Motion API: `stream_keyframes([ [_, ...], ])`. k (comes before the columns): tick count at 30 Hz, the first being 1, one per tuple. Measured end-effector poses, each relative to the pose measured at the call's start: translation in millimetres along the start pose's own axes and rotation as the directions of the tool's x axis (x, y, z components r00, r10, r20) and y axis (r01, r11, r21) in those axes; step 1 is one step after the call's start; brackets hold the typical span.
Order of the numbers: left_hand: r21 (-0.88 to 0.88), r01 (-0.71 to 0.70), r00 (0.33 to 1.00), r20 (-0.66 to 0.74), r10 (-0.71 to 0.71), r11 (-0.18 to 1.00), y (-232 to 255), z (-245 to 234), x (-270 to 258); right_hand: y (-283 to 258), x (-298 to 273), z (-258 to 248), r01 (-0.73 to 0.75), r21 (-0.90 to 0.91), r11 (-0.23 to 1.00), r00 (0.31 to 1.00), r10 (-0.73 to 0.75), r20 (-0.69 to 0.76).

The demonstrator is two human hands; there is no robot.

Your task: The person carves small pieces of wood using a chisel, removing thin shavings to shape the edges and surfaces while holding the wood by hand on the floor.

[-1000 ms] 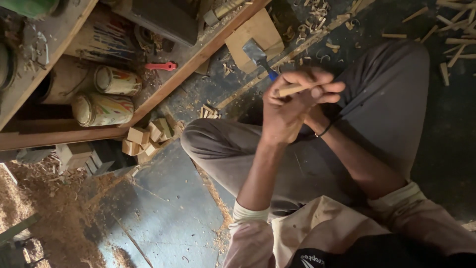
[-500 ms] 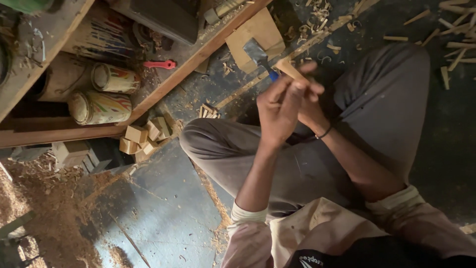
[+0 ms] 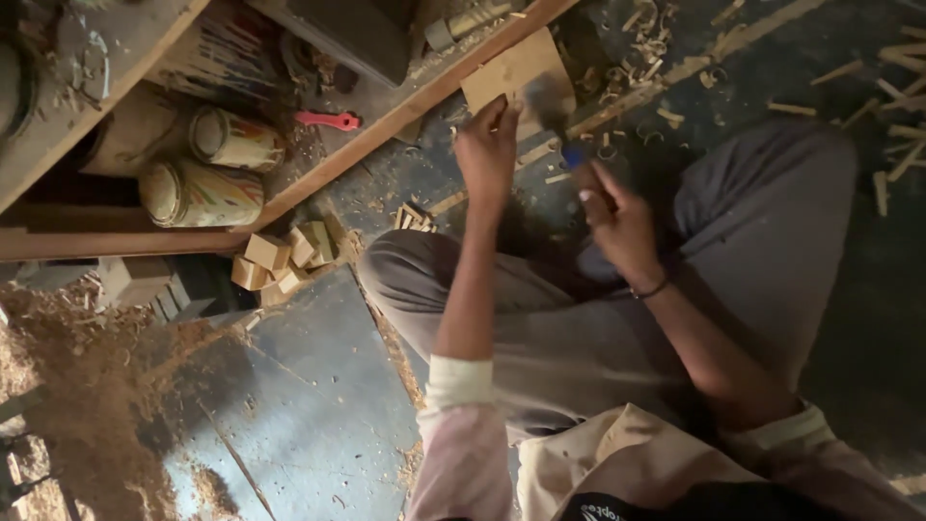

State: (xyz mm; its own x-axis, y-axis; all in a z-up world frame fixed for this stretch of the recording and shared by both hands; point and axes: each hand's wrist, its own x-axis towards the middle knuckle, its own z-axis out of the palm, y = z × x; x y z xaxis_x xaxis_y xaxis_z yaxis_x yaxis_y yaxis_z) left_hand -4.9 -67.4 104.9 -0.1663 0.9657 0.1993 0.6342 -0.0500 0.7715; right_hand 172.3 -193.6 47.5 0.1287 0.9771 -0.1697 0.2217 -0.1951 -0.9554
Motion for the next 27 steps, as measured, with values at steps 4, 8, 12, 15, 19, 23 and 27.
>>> stream_keyframes([
  [4,0.144,0.060,0.997,0.031,-0.066,0.988,-43,24,27,-4,6,-6,0.162,0.076,0.984,0.985,-0.157,-0.072],
  [8,0.231,0.096,0.995,0.013,-0.102,0.968,-59,42,49,-5,11,-4,0.132,0.137,0.982,0.990,-0.123,-0.076],
  [12,0.267,0.154,0.983,0.059,-0.175,0.951,-61,49,62,-7,13,-5,0.117,0.122,0.986,0.991,-0.107,-0.081],
  [15,0.320,0.190,0.973,0.068,-0.222,0.928,-55,46,65,-10,13,-7,-0.054,0.304,0.951,0.998,0.060,-0.011],
  [19,0.442,0.071,0.991,0.067,-0.112,0.894,-52,41,65,-11,12,-9,0.053,0.229,0.972,0.998,-0.042,-0.049],
  [23,0.339,0.062,0.988,0.115,-0.107,0.939,-63,44,74,-8,13,-9,0.010,0.247,0.969,1.000,-0.003,-0.031],
  [27,0.317,0.184,0.969,0.102,-0.227,0.930,-91,65,90,3,15,-5,0.253,0.108,0.962,0.964,-0.240,-0.119],
])
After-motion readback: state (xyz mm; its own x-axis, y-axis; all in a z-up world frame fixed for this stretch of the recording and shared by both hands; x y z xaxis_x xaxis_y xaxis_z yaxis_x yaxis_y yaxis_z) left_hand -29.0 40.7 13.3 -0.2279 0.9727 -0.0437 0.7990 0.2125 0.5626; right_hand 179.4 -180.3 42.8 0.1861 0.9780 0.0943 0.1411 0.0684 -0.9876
